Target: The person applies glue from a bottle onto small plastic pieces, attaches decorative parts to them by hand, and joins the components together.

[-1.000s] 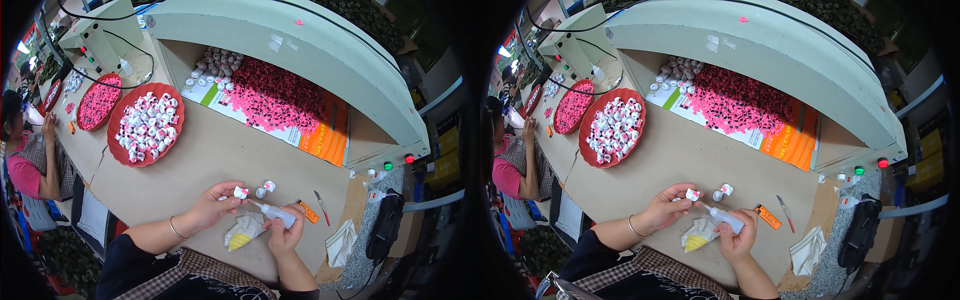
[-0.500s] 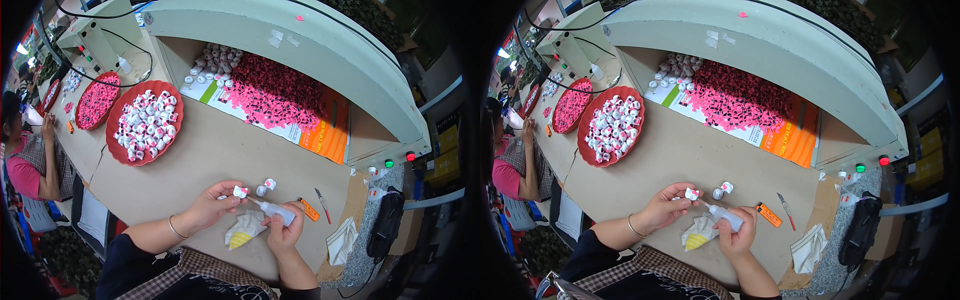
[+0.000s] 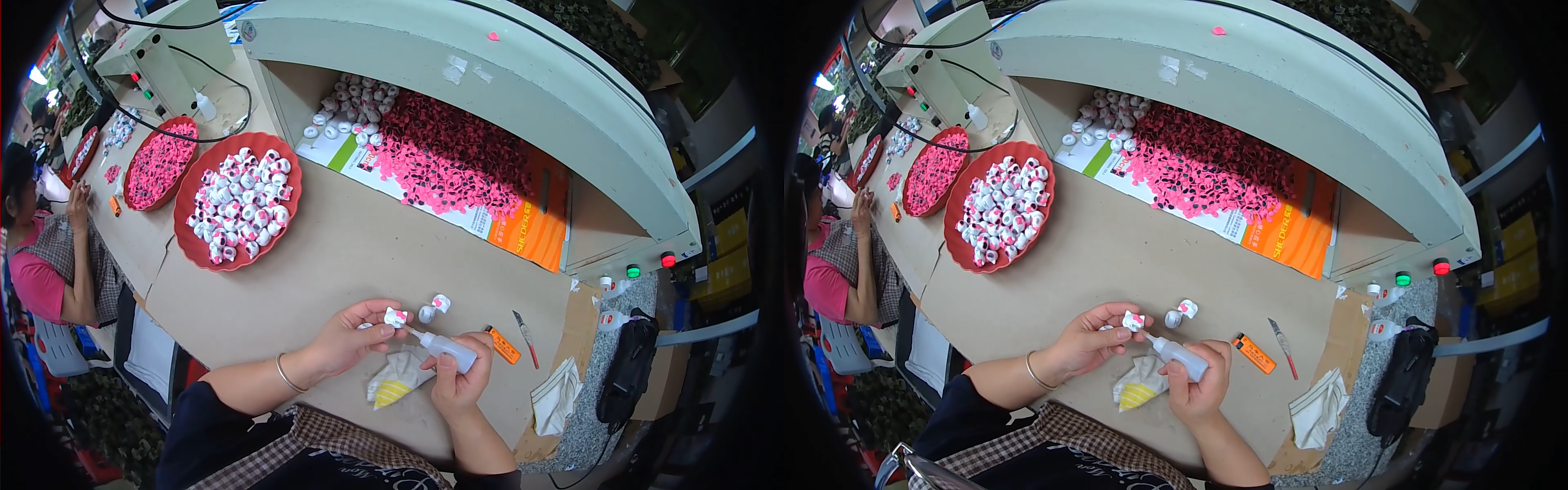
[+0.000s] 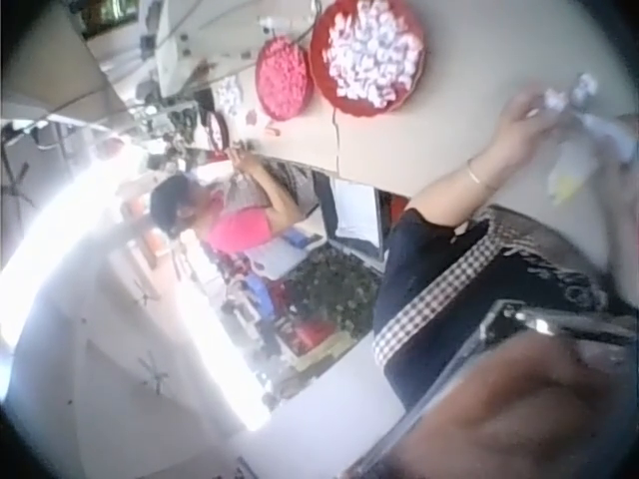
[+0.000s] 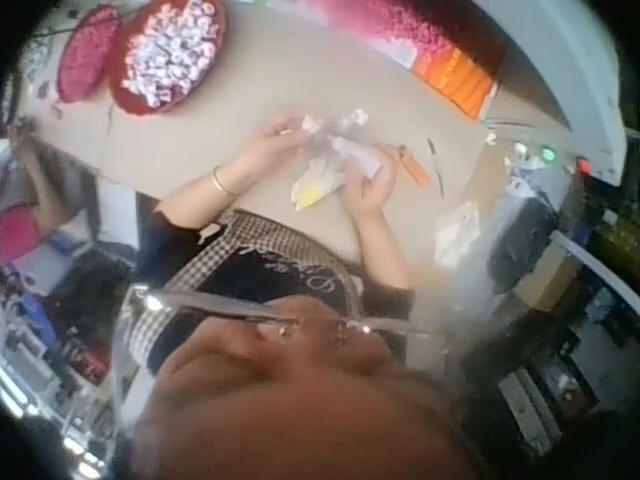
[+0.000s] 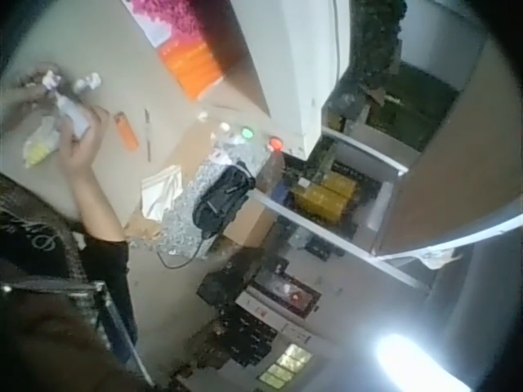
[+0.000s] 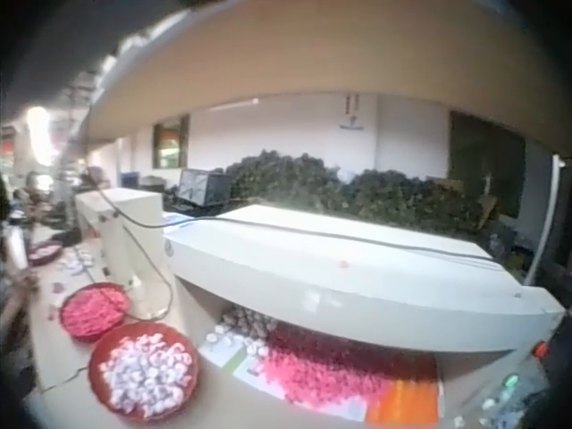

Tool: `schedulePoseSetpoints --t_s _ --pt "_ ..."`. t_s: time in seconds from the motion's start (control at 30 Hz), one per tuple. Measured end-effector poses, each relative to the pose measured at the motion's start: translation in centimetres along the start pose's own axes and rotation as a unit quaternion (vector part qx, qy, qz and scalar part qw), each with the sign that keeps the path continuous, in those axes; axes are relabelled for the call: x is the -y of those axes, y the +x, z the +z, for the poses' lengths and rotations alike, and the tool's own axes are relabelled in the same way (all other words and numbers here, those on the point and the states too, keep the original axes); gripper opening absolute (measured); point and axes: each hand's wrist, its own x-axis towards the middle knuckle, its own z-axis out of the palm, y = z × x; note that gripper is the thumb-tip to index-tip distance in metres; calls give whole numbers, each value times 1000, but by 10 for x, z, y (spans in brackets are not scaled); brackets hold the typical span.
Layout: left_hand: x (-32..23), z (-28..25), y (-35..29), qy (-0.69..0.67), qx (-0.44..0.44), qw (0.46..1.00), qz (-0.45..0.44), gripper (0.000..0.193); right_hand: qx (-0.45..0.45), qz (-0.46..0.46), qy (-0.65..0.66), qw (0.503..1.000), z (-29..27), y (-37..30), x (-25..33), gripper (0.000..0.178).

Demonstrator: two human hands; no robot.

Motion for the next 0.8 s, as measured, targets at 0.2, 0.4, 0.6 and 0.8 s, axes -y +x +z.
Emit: schedulePoseSetpoints --t_s 0.2,0.4,0.6,0.8 --pt "0 0 1 -1 -3 1000 1 29 9 -3 -15 1000 -1 1 0 23" --pt "3 -2 1 14 -13 1000 22 32 14 -10 -50 999 -5 0 1 23" --pt "3 1 0 28 -20 999 22 30 -7 -40 -108 993 -8 0 -2 25" --pt "3 2 -1 54 -23 998 24 31 -21 -25 -46 998 0 2 1 26"
